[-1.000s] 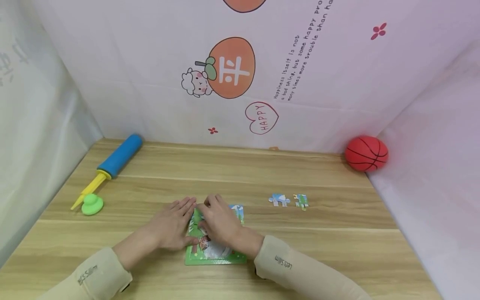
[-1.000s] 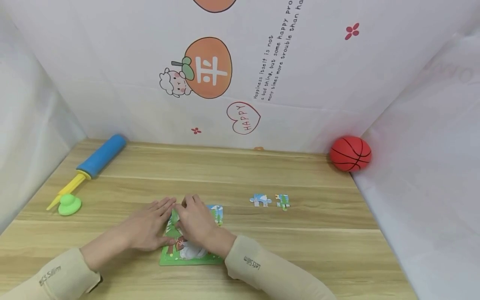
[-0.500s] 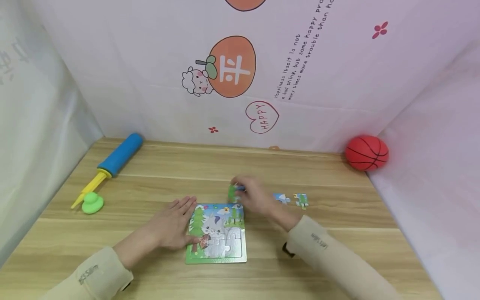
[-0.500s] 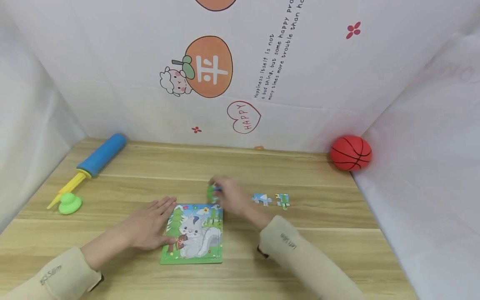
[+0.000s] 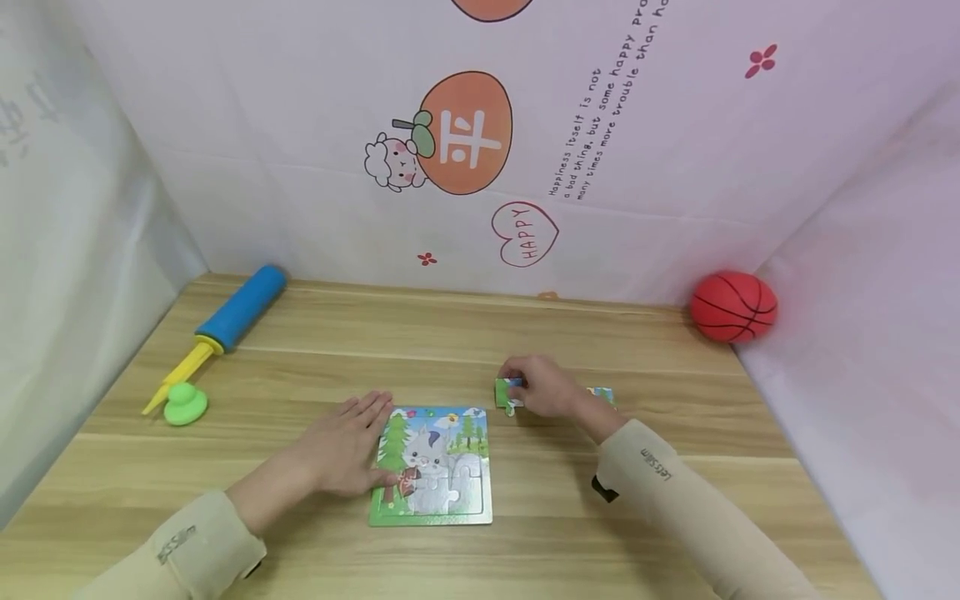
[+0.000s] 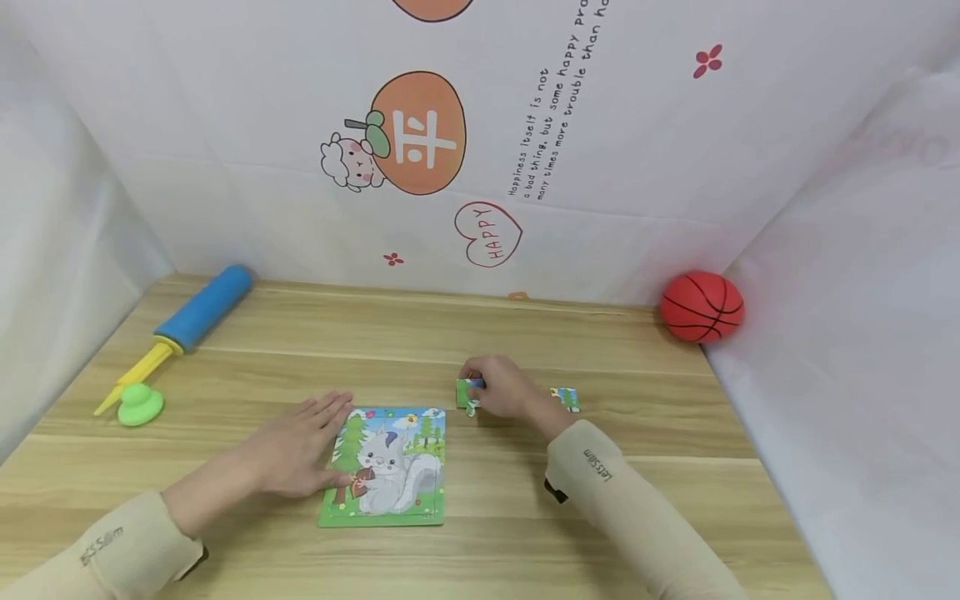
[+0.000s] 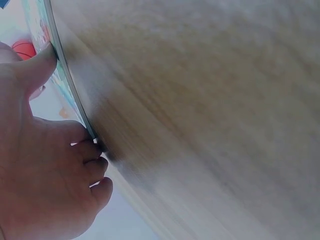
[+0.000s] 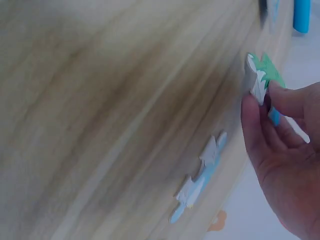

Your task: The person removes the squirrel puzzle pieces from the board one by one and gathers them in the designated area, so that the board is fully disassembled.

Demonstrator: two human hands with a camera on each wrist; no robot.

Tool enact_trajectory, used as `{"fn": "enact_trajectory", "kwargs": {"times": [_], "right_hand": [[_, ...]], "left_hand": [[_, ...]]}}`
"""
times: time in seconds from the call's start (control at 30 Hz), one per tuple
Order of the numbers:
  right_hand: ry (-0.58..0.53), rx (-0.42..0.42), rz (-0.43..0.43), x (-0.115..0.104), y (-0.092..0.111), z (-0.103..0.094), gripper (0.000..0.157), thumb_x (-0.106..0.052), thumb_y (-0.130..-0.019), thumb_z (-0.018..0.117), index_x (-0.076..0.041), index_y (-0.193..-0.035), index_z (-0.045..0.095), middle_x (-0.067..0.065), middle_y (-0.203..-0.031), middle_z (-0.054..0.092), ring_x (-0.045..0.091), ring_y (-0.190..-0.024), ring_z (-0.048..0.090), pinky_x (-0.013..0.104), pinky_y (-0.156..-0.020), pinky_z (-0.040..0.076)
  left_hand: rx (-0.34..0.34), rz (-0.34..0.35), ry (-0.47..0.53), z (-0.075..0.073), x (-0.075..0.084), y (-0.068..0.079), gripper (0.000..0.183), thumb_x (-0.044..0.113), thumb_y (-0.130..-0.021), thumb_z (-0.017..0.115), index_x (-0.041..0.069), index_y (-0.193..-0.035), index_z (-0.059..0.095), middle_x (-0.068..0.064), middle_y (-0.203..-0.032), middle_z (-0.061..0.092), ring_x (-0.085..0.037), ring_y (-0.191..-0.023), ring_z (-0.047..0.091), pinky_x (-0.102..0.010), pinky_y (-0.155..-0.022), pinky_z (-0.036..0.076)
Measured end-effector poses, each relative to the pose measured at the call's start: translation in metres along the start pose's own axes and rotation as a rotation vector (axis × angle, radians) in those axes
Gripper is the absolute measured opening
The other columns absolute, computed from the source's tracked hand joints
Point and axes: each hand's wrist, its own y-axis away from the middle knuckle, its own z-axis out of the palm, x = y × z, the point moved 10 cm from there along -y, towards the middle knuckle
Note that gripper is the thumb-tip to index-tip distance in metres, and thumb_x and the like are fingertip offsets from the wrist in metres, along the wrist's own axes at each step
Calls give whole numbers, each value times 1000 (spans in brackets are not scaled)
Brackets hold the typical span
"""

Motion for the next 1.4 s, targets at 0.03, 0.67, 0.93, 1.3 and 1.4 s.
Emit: {"fn": "enact_trajectory", "kwargs": {"times": [0.03,0.67,0.93,1.3,1.4], "right_hand": [[16,2,3,1,0,1,21,-3,-98,68,-5,-118,72,9,-112,74,21,-103,69,38,-91,62],[180,194,-59,-18,11,1,31,-4,-94,72,-3,-125,68,11,-112,69,26,-106,65,41,-93,61],[336,76,-276,-91,53,50,52,-32,-97,73,-1,-138,63,19,-145,64,36,-135,62,50,-117,51],[460,-29,-247,-107,71,82,73,-44,-90,78,1,-143,59,12,-143,62,25,-131,58,43,-116,51],[476,-14,-248,-108,71,83,72,-45,-87,80,-1,-141,62,10,-136,64,22,-124,58,39,-111,52]], "left_hand": [[-1,-1,1,0,0,0,103,64,-93,64,-8,-159,31,-23,-172,24,-40,-162,23,-56,-133,25],[19,7,-20,-4,7,-3,102,61,-93,66,-8,-159,29,-24,-172,22,-41,-162,22,-56,-134,23],[94,114,-56,-9,31,4,93,47,-95,70,-4,-161,28,-22,-172,21,-39,-162,22,-54,-134,23],[2,301,-17,7,59,18,76,44,-104,59,4,-162,33,-12,-174,25,-32,-162,28,-53,-130,33],[-8,309,-12,11,59,20,73,44,-105,57,5,-162,33,-11,-174,25,-32,-161,29,-55,-129,33]]}}
